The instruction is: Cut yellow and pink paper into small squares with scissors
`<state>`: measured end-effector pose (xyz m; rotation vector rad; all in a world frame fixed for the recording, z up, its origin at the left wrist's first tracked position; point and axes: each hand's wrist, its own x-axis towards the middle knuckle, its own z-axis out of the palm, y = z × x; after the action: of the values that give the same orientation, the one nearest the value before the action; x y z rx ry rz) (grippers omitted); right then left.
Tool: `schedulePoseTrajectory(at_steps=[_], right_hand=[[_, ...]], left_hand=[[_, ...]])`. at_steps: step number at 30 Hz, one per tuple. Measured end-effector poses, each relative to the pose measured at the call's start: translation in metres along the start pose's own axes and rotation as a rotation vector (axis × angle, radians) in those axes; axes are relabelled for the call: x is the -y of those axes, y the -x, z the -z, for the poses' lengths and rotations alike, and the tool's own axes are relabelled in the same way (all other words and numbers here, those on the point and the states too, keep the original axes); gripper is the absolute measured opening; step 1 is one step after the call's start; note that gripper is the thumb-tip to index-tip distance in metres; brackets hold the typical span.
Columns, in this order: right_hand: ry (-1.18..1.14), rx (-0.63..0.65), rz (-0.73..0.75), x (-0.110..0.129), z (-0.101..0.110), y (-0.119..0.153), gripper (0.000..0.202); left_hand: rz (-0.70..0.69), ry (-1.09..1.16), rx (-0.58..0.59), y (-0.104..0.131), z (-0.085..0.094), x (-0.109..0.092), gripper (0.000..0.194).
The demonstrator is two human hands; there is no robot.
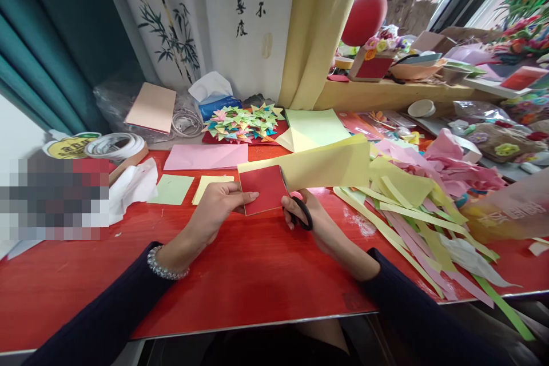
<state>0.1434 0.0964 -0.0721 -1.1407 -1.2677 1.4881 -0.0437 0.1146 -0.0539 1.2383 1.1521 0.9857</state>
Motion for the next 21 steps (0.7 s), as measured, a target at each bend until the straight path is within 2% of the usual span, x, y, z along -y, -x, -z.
schedulePoseTrajectory(at_steps=[6, 11, 16, 21], right_hand=[[-0.019, -0.059, -0.026, -0.0041, -0.0013, -0.0008, 0.049], [-0.025, -0.08, -0.036, -0.0031, -0.0035, 0.0, 0.047], [-0.022, -0.006, 0.02, 0.003, -0.0033, 0.0021, 0.038], [0.0, 0.054, 0.034, 0.0015, 0.0005, 0.0022, 0.037]], left_hand=[[-0.007, 0.005, 0.004, -0.0009, 0.0001, 0.0018, 0.012], [-0.03, -0.001, 0.0, -0.0019, 0.0002, 0.0032, 0.014], [0.006, 0.029, 0.044, 0.0014, -0.0021, -0.0011, 0.015], [0.067, 0.059, 0.077, 0.0034, -0.0029, -0.0014, 0.025]])
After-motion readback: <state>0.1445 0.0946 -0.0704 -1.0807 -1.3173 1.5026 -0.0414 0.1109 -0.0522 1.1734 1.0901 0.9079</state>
